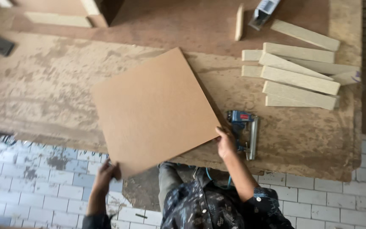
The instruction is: The person repeatedly places thin wooden strips along the edges of a square board and uses a pneumatic nail gun to fasten them. The person flips the board over multiple times to attach strips on different sides. The process is repeated for several boards throughout the clip.
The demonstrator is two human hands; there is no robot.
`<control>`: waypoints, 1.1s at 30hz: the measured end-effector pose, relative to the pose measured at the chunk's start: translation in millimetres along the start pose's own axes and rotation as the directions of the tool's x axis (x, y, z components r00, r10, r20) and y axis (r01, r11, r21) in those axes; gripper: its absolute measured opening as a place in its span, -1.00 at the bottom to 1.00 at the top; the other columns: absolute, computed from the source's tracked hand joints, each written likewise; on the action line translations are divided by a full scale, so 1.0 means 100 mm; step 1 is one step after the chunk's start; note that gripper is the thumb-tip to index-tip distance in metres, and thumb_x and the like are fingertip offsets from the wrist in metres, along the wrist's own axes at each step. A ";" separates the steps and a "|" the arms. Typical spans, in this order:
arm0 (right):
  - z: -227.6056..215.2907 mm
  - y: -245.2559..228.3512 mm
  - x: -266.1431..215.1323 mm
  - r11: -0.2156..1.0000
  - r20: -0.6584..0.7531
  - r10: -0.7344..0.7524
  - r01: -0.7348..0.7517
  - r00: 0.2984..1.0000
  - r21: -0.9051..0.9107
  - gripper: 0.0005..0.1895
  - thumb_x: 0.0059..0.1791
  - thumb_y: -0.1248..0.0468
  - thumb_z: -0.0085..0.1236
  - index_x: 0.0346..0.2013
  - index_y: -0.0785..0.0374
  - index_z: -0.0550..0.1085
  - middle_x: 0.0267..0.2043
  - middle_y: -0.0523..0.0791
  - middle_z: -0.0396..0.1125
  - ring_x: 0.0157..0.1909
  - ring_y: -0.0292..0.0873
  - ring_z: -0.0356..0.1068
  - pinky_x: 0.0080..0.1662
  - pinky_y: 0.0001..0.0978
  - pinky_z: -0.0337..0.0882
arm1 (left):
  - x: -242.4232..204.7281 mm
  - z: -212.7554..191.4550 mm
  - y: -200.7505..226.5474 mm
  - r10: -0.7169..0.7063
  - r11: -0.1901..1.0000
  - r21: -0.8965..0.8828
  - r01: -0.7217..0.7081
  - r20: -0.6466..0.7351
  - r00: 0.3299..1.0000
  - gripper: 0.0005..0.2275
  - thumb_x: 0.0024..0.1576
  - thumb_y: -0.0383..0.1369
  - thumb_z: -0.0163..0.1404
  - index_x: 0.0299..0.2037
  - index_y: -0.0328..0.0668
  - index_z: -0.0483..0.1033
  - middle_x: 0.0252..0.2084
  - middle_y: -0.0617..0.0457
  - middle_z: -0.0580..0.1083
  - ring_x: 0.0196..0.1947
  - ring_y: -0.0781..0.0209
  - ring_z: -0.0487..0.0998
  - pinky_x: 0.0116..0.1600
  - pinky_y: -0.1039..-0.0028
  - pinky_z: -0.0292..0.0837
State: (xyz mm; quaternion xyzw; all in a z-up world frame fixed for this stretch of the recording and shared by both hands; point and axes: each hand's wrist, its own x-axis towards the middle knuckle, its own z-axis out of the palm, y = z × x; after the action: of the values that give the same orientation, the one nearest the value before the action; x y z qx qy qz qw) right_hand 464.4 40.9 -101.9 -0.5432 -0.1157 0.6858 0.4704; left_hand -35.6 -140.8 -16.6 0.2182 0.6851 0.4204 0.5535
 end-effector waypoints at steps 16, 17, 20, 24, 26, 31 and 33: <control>0.59 0.59 -0.65 0.351 0.288 -0.341 0.405 0.895 -0.844 -0.55 -0.06 0.37 0.28 0.13 0.15 0.51 -0.22 -0.16 0.56 -0.29 -0.22 0.54 -0.24 -0.38 0.52 | 1.85 -0.35 1.11 0.485 0.581 0.799 -0.154 -0.188 0.854 -0.58 0.26 -0.26 0.04 0.34 -0.04 0.48 -0.08 -0.30 0.57 -0.06 -0.18 0.60 0.01 0.16 0.49; 0.63 0.47 -0.65 0.318 0.331 -0.330 0.435 0.884 -0.843 -0.56 -0.07 0.36 0.30 0.12 0.12 0.53 -0.23 -0.16 0.57 -0.28 -0.21 0.55 -0.23 -0.38 0.52 | 1.93 -0.30 1.18 0.480 0.551 0.823 -0.137 -0.178 0.859 -0.54 0.21 -0.23 0.08 0.35 -0.05 0.45 -0.08 -0.30 0.56 -0.06 -0.22 0.58 0.00 0.12 0.47; 0.48 -0.11 -0.54 0.177 0.182 -0.518 0.313 0.836 -0.933 -0.54 -0.06 0.43 0.16 0.13 0.09 0.51 0.03 -0.05 0.48 -0.11 -0.10 0.52 -0.20 -0.31 0.56 | 1.78 -0.37 1.24 0.456 0.422 0.904 -0.074 -0.142 0.878 -0.49 0.15 -0.17 0.15 0.33 0.00 0.42 -0.05 -0.26 0.55 0.04 -0.25 0.52 0.06 0.06 0.44; -0.24 -1.49 0.00 -0.222 0.268 -0.767 0.150 0.583 -0.963 -0.68 -0.03 0.33 0.23 0.03 0.19 0.54 -0.05 0.05 0.48 0.01 0.16 0.47 0.09 -0.05 0.42 | 1.61 -0.31 1.23 0.532 0.310 0.949 -0.051 -0.129 0.837 -0.40 0.05 -0.12 0.21 0.34 0.00 0.40 0.18 -0.24 0.44 0.22 -0.24 0.39 0.19 0.04 0.35; -0.62 -2.05 0.31 -0.370 0.268 -0.723 -0.028 0.637 -0.929 -0.32 -0.20 0.36 0.28 0.25 0.17 0.44 0.26 0.03 0.35 0.24 0.10 0.34 0.19 -0.02 0.36 | 1.38 -0.21 0.96 0.590 0.344 0.938 -0.048 -0.176 0.788 -0.30 0.02 -0.12 0.23 0.40 -0.08 0.33 0.32 -0.28 0.34 0.25 -0.31 0.32 0.21 -0.02 0.29; -1.19 -2.68 0.96 -0.544 0.304 -0.570 -0.073 0.763 -0.836 -0.15 -0.27 0.34 0.36 0.34 0.16 0.36 0.38 0.05 0.20 0.33 0.15 0.18 0.20 0.06 0.26 | 0.45 0.26 0.36 0.663 0.234 0.968 0.092 -0.228 0.713 -0.27 0.09 -0.14 0.18 0.51 -0.12 0.27 0.49 -0.35 0.22 0.37 -0.32 0.24 0.27 -0.08 0.22; -1.28 -2.80 1.12 -0.526 0.367 -0.538 0.038 0.759 -0.850 -0.18 -0.26 0.31 0.40 0.30 0.16 0.39 0.36 0.08 0.24 0.37 0.15 0.19 0.25 0.06 0.24 | 0.26 0.56 0.30 0.692 0.204 0.979 0.010 -0.151 0.706 -0.29 0.10 -0.10 0.15 0.50 -0.07 0.26 0.51 -0.30 0.20 0.45 -0.28 0.20 0.38 -0.07 0.17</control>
State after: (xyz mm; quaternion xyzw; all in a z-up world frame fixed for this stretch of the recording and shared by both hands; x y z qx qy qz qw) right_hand 722.5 230.8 -34.3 -0.7038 -0.7103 -0.0072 0.0057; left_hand 4.7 -85.4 -9.5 0.5164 0.8499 0.0980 -0.0378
